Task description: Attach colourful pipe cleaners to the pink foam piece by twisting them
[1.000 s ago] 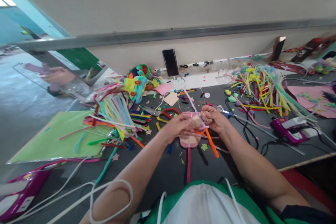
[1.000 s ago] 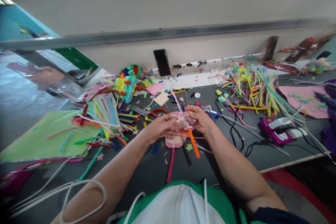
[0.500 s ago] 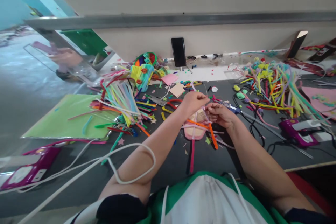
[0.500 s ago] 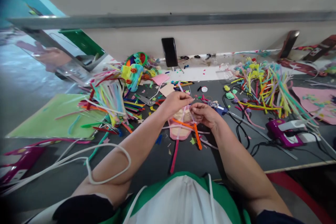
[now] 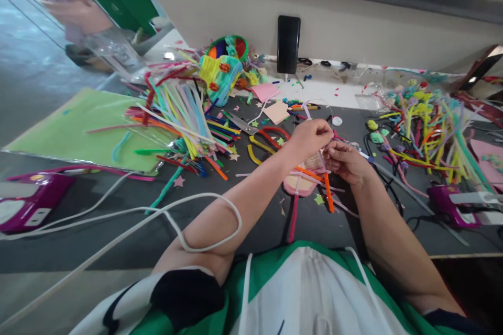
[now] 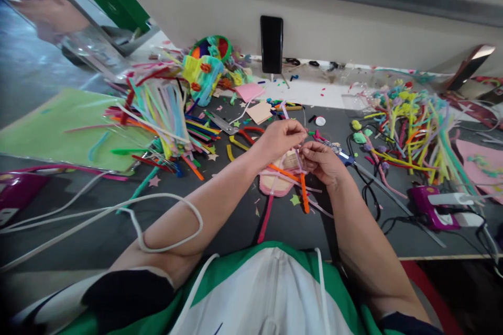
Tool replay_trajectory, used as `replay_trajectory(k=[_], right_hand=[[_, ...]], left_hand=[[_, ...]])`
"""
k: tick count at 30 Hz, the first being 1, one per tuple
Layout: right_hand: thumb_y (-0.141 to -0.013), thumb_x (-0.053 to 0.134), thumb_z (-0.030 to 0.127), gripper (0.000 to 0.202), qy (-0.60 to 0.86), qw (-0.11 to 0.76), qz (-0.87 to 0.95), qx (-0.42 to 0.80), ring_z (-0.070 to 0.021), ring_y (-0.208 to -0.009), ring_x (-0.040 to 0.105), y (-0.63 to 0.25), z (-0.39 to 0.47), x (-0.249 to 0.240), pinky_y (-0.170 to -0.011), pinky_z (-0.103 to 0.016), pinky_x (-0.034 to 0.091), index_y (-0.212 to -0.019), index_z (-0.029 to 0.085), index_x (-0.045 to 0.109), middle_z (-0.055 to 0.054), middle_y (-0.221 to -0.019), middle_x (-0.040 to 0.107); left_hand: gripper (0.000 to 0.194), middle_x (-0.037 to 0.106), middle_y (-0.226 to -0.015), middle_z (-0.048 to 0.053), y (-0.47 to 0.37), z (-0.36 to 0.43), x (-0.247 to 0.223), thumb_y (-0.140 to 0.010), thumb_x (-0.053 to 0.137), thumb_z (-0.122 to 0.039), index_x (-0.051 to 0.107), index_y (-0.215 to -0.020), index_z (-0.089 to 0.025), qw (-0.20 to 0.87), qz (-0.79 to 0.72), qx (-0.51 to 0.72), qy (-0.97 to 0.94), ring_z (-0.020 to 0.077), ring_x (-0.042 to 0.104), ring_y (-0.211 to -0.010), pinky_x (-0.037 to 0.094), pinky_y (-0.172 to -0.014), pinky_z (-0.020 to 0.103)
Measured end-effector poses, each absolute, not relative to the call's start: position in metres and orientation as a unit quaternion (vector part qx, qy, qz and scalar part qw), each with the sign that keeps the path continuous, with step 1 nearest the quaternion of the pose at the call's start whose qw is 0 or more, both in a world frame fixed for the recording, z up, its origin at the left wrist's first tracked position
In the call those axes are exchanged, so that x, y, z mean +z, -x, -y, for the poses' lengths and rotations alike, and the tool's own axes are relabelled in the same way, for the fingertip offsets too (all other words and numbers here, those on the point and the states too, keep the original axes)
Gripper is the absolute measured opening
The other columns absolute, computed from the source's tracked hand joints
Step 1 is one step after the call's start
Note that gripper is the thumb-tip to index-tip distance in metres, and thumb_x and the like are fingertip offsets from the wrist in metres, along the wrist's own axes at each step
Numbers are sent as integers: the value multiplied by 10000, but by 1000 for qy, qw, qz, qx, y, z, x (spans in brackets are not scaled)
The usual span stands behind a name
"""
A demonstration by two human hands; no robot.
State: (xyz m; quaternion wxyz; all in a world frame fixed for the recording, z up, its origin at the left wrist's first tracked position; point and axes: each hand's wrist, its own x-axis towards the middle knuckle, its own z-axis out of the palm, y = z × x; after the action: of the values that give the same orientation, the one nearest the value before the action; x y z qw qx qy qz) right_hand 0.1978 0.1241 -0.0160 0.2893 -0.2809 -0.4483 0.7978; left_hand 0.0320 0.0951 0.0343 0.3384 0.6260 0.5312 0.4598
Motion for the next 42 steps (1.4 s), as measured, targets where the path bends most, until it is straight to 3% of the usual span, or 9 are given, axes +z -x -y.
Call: replay_trajectory(k=[35, 42], right_hand=[[-640, 792, 243, 207, 318, 297, 442, 785, -30, -414, 258, -192, -123, -17, -446, -231, 157, -650, 148, 608, 35, -531, 498], [-613, 802, 324, 370, 378, 301, 549, 682, -60, -490, 371, -193, -116, -4, -453, -216, 261, -873, 200, 570, 38, -719, 545]], left_hand=[[104, 577, -619, -8, -34, -95, 32, -731, 547, -168, 598, -642, -147, 312, -557, 454, -622, 103, 487, -619, 366, -591, 223], [127, 598, -641, -2, -29, -99, 33, -754, 553, -224, 596, -660, -150, 311, -571, 477, -592, 101, 510, -614, 380, -574, 212]])
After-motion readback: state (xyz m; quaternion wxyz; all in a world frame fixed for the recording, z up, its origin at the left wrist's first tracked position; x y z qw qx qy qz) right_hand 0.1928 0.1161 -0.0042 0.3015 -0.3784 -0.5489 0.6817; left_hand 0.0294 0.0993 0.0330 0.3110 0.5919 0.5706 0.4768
